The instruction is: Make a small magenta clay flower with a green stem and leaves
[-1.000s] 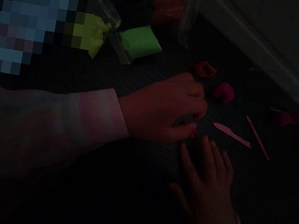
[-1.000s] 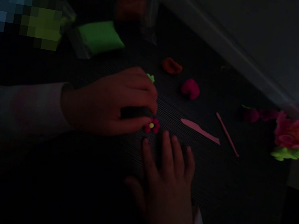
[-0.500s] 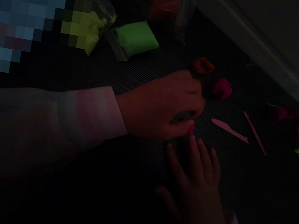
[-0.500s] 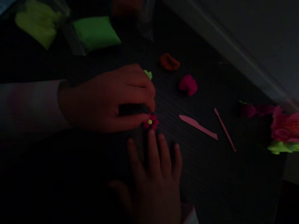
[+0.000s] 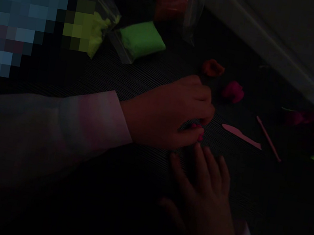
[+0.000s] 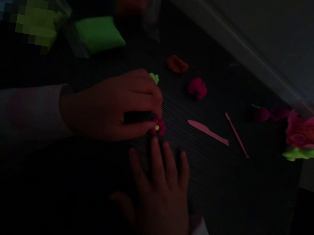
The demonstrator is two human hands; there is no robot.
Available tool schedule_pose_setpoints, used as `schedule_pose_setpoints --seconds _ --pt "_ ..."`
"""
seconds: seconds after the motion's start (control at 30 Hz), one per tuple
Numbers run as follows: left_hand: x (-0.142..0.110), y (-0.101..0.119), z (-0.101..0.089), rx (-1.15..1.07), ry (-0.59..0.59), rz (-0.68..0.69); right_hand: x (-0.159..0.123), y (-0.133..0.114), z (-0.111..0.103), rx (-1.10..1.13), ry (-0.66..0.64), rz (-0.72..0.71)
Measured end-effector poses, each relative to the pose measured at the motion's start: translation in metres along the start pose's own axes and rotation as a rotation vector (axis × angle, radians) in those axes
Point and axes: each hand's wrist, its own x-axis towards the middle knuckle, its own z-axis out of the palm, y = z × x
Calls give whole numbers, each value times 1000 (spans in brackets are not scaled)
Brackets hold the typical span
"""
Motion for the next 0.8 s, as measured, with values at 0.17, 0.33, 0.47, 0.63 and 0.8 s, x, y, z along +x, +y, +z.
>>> schedule_pose_setpoints --seconds 0.17,0.33,0.47,0.63,0.8 --pt "0 1 0 13 8 -7 -1 1 0 -14 8 25" --pt "0 0 0 16 3 1 -1 3 0 -1 31 33" --pt "0 0 0 20 8 9 -1 4 0 10 4 -30" --pt "0 0 -1 34 2 0 0 5 0 -7 27 -2" --pt "0 0 -1 32 0 6 1 6 0 -8 23 -3"
